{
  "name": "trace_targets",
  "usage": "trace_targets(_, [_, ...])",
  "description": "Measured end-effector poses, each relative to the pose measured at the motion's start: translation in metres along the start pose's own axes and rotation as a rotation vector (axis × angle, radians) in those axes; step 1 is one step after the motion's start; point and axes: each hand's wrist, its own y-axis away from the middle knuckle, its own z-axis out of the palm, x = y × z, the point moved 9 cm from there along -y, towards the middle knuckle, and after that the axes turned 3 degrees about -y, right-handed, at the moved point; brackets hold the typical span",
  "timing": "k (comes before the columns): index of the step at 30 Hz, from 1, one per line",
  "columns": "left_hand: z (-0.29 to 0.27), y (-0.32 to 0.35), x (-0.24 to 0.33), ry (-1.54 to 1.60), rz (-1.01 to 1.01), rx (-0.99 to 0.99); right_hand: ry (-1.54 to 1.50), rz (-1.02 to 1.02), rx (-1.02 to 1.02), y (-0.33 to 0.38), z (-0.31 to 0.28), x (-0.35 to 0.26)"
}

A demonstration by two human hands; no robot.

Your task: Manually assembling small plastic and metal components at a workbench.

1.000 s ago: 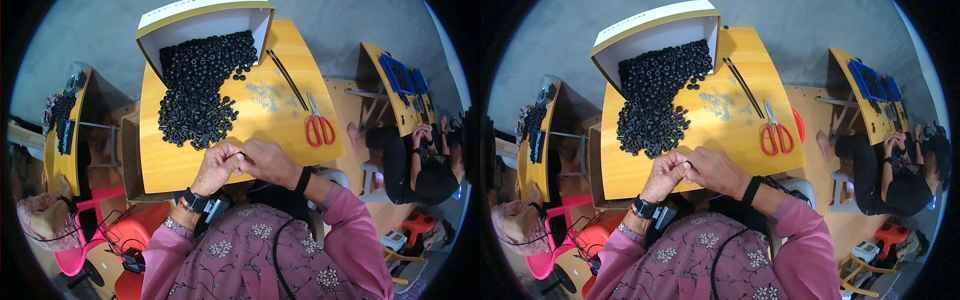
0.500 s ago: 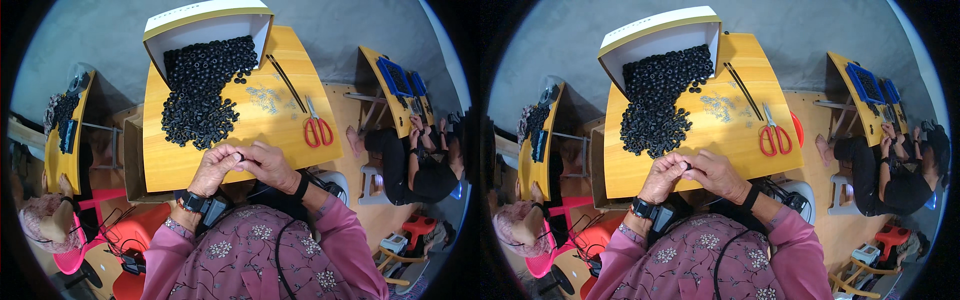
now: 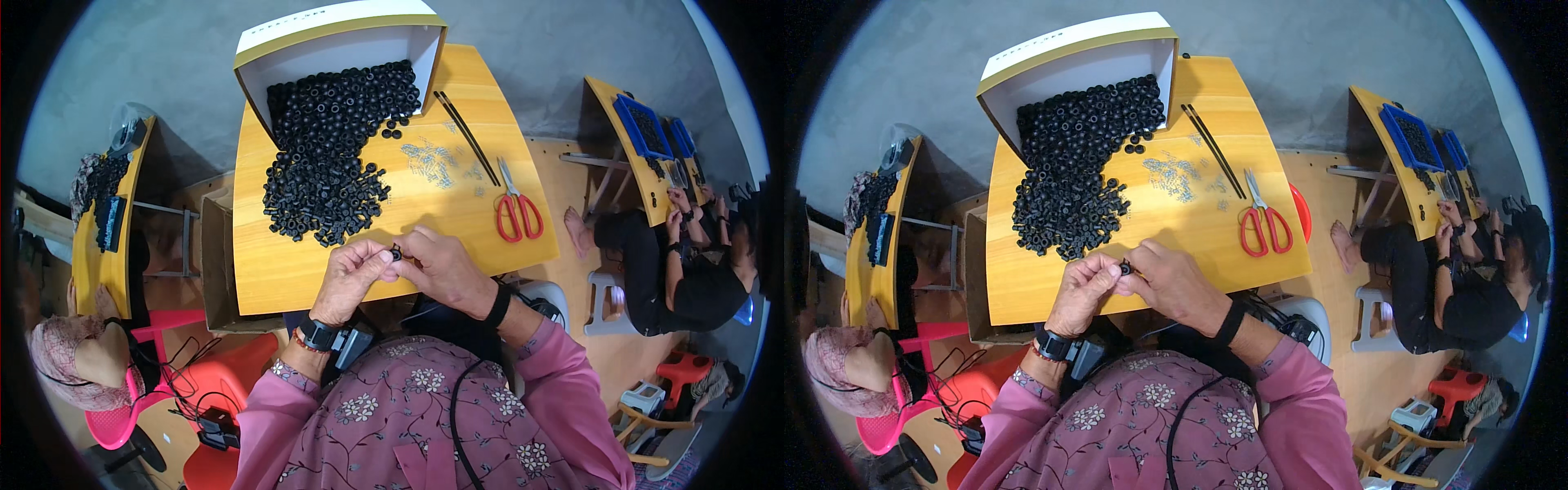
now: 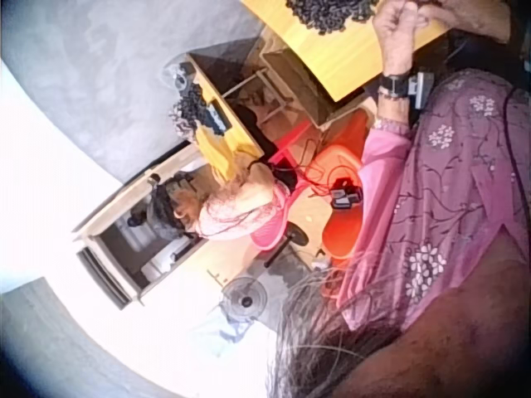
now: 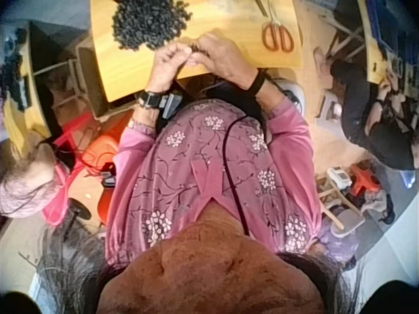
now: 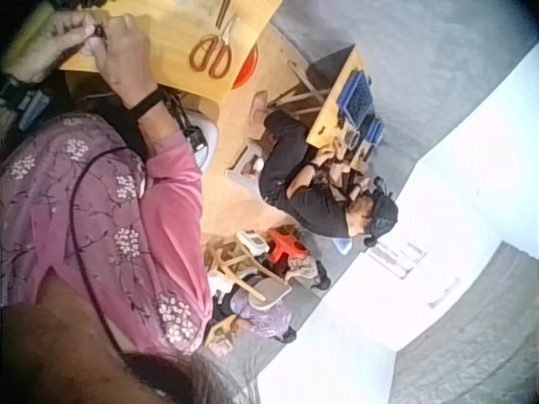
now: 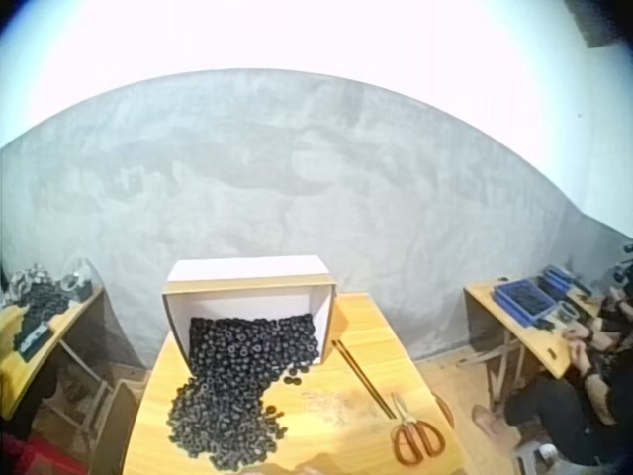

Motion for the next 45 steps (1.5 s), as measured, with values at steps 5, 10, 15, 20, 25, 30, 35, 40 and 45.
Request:
trace_targets(5, [0.003, 0.001, 0.005, -0.069, 0.098, -0.011, -0.075, -0.029, 0.104, 0.003, 0.0, 0.0])
trace_targets(10, [0.006, 0.001, 0.007, -0.21, 0.074, 0.035, 0.126, -0.012, -0.078, -0.003, 0.003, -0.008])
trace_targets(15, [0.006, 0.001, 0.009, -0.339, 0.1, 0.057, 0.163, -0.008, -0.177, -0.004, 0.008, -0.005])
trace_targets(20, [0.008, -0.001, 0.007, -0.362, 0.045, 0.03, 0.125, -0.032, -0.135, 0.001, 0.014, 0.005])
trace_targets(25, [0.006, -0.003, 0.004, -0.345, 0.039, 0.007, 0.144, -0.082, -0.027, 0.001, 0.013, 0.002])
trace_targets(30, [0.004, -0.002, 0.005, -0.297, 0.024, 0.007, 0.069, -0.039, 0.053, 0.004, 0.018, 0.009])
trace_targets(35, [0.0, -0.004, -0.002, -0.089, -0.007, -0.023, -0.043, 0.026, 0.043, 0.002, 0.006, 0.015])
trace_targets(40, [-0.005, -0.002, -0.001, -0.035, -0.022, 0.033, 0.115, -0.019, 0.07, -0.002, -0.001, 0.011])
trace_targets(45, [-0.001, -0.003, 0.006, -0.113, 0.096, 0.001, 0.075, -0.013, 0.043, -0.002, 0.009, 0.007])
